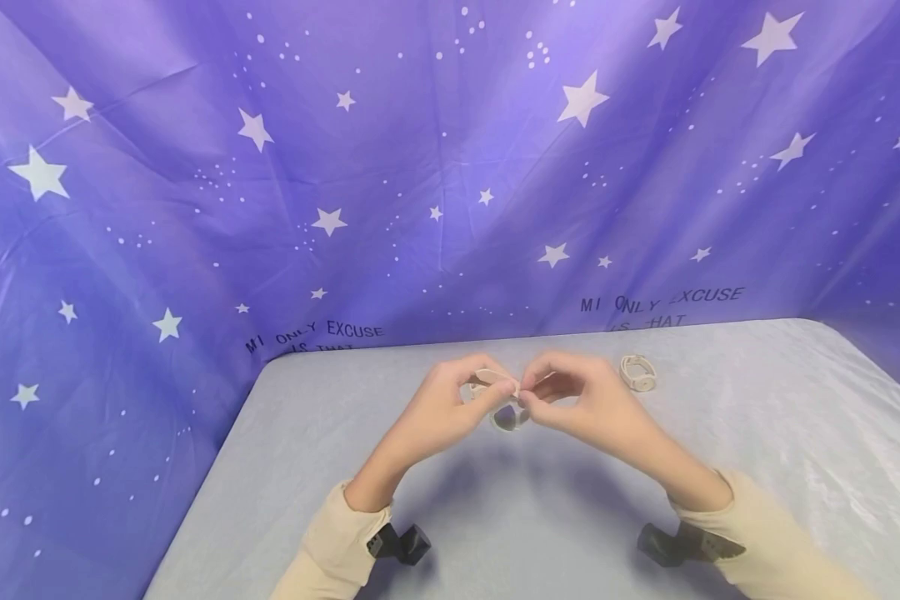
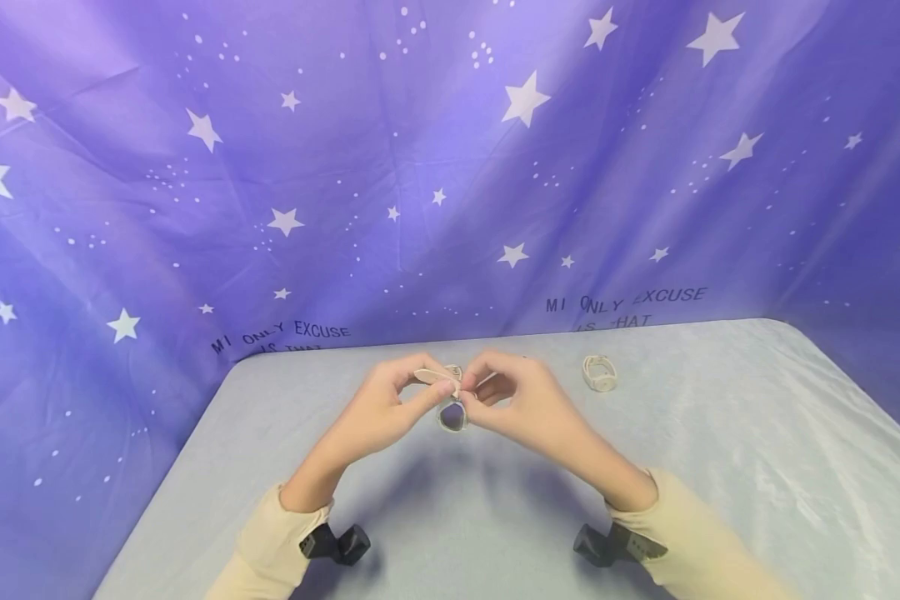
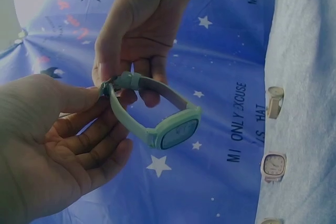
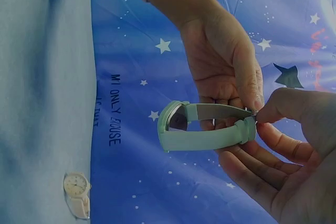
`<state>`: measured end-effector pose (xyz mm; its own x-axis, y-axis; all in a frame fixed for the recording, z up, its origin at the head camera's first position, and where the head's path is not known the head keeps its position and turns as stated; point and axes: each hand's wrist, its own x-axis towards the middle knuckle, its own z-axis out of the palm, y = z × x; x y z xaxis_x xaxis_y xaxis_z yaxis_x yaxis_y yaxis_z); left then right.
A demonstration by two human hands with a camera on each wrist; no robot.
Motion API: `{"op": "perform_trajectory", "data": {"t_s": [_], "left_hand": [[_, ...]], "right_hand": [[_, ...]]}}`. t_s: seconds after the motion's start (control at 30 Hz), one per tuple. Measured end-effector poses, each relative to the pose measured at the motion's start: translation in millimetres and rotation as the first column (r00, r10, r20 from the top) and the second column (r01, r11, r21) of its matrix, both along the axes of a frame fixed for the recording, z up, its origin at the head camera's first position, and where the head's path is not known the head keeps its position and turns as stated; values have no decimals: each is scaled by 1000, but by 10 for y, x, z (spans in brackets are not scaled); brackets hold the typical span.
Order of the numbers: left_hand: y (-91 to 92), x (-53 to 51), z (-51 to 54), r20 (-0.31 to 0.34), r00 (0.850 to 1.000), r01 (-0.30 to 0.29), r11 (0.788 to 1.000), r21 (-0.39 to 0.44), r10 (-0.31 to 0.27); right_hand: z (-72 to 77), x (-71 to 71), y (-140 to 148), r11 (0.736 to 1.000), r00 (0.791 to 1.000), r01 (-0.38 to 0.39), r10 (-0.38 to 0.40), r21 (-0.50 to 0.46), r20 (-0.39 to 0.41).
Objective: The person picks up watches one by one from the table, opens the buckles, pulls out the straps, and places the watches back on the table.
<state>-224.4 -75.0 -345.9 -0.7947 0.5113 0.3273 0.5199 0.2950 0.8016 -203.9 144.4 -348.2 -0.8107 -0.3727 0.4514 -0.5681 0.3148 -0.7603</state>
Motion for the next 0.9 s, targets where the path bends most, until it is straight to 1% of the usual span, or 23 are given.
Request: {"op": "perform_trajectory", "data": {"t_s": [0.1, 0.2, 0.37, 0.47, 0.57, 0.73, 0.9], "left_hand": [[15, 16, 3, -4, 1000, -3, 1000, -9, 3], [23, 22, 4, -5, 1000, -5, 1000, -7, 5], [27, 12, 11, -23, 1000, 4, 1000, 8, -4], [24, -2, 17, -33, 999, 11, 1000, 21, -11], [9, -18, 21, -28, 1000, 13, 999, 40, -12], [-21, -44, 24, -16, 1000, 18, 997, 75, -17], [-34, -68, 11, -19, 1000, 26, 995, 100, -24]], "right_hand": [[-8, 17, -12, 999, 998, 37, -35, 33, -59], [-12, 25, -23, 997, 992, 60, -54, 51, -113], [-15, 28, -27, 998, 988, 64, -60, 24, -143], [-17, 22, -22, 998, 987, 67, -66, 3, -149], [-18, 13, -10, 998, 987, 69, -70, -14, -147], [-17, -4, 6, 998, 992, 58, -61, -30, -113], [-10, -16, 14, 998, 997, 41, -44, -39, -64]]}}
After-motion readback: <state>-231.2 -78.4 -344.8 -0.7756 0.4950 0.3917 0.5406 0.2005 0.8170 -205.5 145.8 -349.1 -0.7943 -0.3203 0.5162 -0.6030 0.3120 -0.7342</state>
